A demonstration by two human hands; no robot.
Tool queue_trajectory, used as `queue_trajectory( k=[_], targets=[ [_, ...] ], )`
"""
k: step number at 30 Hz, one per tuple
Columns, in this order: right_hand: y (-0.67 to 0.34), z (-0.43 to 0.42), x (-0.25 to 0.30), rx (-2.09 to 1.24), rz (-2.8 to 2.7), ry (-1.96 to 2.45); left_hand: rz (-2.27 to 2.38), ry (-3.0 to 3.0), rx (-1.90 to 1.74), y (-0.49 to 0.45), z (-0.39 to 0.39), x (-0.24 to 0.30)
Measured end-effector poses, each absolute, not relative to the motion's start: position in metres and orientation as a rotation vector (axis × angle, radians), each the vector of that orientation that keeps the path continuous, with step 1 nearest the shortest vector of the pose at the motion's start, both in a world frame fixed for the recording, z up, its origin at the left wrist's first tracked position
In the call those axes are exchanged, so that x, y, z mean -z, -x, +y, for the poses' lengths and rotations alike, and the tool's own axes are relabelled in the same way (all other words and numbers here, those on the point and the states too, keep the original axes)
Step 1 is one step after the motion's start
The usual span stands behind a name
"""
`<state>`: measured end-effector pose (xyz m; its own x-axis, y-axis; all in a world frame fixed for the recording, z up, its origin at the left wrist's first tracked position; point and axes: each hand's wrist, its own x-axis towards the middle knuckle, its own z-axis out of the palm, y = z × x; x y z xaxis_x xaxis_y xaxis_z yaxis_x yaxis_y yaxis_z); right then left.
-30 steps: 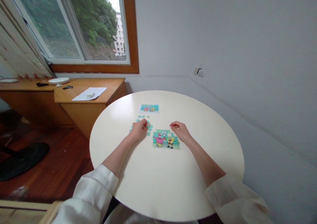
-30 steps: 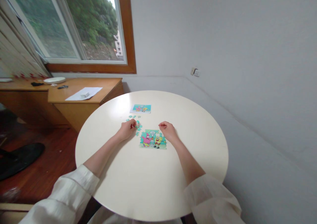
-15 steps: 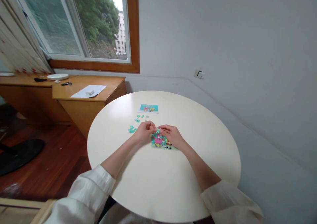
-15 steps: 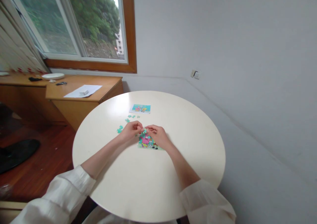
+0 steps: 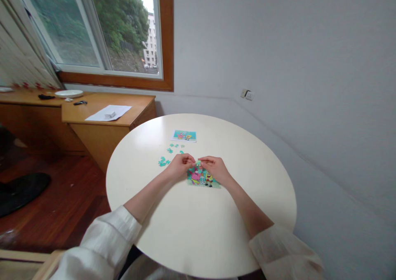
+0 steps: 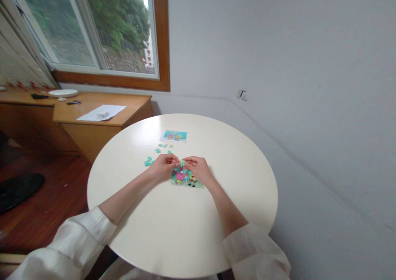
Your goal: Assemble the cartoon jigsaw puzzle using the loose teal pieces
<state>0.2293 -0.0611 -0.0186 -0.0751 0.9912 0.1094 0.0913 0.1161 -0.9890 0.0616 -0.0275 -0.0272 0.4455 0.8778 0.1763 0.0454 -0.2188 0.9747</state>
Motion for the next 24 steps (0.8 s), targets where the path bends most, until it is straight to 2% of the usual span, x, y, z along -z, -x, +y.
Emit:
queue_trajectory(
  k=[6, 13, 24],
  targets=[
    [-0.231, -0.059, 0.017, -1.084, -1.38, 1.175, 0.819, -1.632, -0.961, -0.061, -0.026, 0.029],
    [-0.271, -0.048, 0.019, -0.892, -1.366, 1.464, 0.951, -1.871, -0.925, -0.057, -0.035, 0.017],
    [-0.279, -0.043, 0.031, -0.887, -1.441, 1.594, 0.982, -1.988, -0.799, -0.056, -0.038, 0.017]
  ],
)
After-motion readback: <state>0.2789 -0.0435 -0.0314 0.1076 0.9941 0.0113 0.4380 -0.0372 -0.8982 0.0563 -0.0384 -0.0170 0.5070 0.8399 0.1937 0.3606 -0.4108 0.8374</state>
